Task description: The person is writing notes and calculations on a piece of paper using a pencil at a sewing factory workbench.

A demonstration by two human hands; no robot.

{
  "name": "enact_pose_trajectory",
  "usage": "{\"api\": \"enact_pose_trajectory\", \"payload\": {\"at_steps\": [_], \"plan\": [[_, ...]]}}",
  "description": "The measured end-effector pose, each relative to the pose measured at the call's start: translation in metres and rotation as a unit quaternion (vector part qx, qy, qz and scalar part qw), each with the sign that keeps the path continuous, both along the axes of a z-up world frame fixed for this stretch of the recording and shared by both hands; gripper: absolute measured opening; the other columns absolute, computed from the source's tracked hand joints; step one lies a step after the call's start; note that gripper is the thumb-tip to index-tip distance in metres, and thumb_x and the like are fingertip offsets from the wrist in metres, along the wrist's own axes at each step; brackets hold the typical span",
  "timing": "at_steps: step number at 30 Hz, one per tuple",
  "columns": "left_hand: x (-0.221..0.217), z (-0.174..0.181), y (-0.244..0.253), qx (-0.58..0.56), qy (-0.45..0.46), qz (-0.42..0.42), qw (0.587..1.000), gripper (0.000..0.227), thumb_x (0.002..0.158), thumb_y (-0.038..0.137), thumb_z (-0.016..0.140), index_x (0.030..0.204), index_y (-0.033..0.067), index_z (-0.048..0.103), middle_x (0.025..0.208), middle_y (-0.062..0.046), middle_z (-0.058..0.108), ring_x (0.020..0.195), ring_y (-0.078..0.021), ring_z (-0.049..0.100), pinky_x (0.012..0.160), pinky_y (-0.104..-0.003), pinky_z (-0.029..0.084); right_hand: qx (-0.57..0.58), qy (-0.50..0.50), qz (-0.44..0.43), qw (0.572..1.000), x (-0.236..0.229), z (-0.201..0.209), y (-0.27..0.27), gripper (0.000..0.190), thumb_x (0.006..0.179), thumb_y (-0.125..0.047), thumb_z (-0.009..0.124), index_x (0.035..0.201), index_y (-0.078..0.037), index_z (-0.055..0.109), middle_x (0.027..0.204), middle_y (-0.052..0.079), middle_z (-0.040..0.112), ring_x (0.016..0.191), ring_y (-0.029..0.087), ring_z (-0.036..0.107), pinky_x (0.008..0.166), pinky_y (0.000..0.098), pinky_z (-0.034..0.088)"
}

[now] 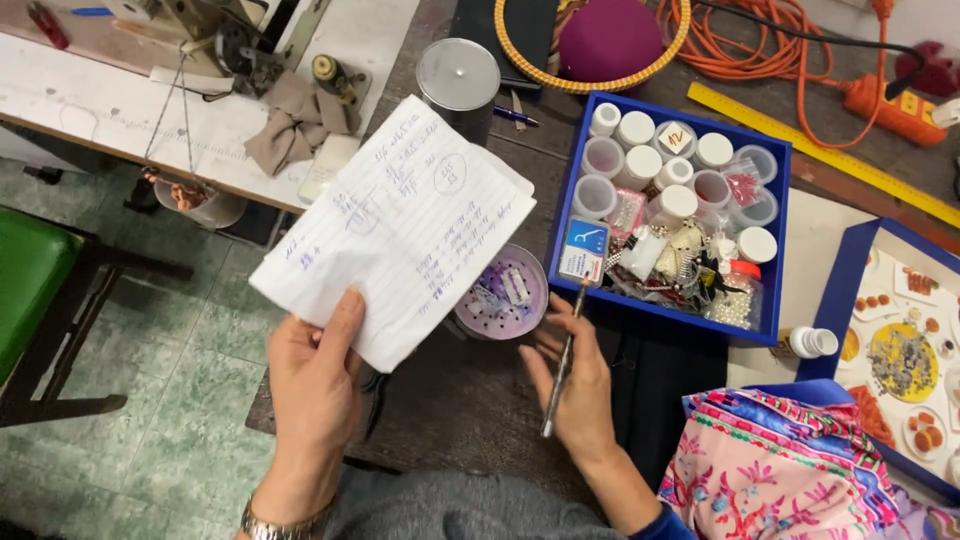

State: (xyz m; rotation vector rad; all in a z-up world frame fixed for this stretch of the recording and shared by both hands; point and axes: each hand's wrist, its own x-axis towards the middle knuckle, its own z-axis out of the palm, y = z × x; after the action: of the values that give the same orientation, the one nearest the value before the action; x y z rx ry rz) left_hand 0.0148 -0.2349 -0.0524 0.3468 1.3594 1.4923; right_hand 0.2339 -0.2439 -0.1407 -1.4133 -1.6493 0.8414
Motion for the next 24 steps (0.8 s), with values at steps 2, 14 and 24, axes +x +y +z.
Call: {"api": "enact_pose_trajectory", "payload": {"at_steps": [2, 14, 24], "plan": [[0.001, -0.011, -0.015, 0.016, -0.01, 0.039, 0.999, 0.033, 0.086, 0.007, 0.058, 0.115, -0.0092, 0.06, 0.115, -0.017, 0.067, 0.102, -0.0212, 0.064, 0.086, -0.031, 0.055, -0.015, 0.026, -0.019, 0.999, 0.004, 0.013, 0.007, 0.033, 0.086, -0.008, 0.061, 0.115, -0.003, 0.045, 0.141, 0.021, 0.047, 0.101, 0.03, 0.07, 0.088, 0.0377, 0.06], [0.047, -0.09, -0.132, -0.121, 0.002, 0.221, 0.968, 0.037, 0.086, 0.009, 0.055, 0.117, -0.0084, 0.06, 0.126, -0.019, 0.064, 0.11, -0.0259, 0.062, 0.089, -0.034, 0.053, -0.039, 0.125, -0.035, 0.991, 0.064, 0.022, -0.013, 0.039, 0.101, -0.022, 0.039, 0.127, 0.006, 0.048, 0.096, 0.023, 0.066, 0.078, 0.033, 0.07, 0.078, 0.0365, 0.057], [0.079, -0.142, -0.131, -0.361, 0.008, -0.055, 0.931, 0.033, 0.092, 0.034, 0.053, 0.099, 0.0025, 0.062, 0.108, -0.001, 0.072, 0.05, -0.0273, 0.072, 0.055, -0.024, 0.041, -0.271, 0.41, 0.145, 0.859, 0.054, -0.069, -0.015, 0.031, 0.098, -0.024, 0.053, 0.099, 0.006, 0.063, 0.071, 0.016, 0.065, 0.061, 0.024, 0.065, 0.066, 0.0452, 0.061]]}}
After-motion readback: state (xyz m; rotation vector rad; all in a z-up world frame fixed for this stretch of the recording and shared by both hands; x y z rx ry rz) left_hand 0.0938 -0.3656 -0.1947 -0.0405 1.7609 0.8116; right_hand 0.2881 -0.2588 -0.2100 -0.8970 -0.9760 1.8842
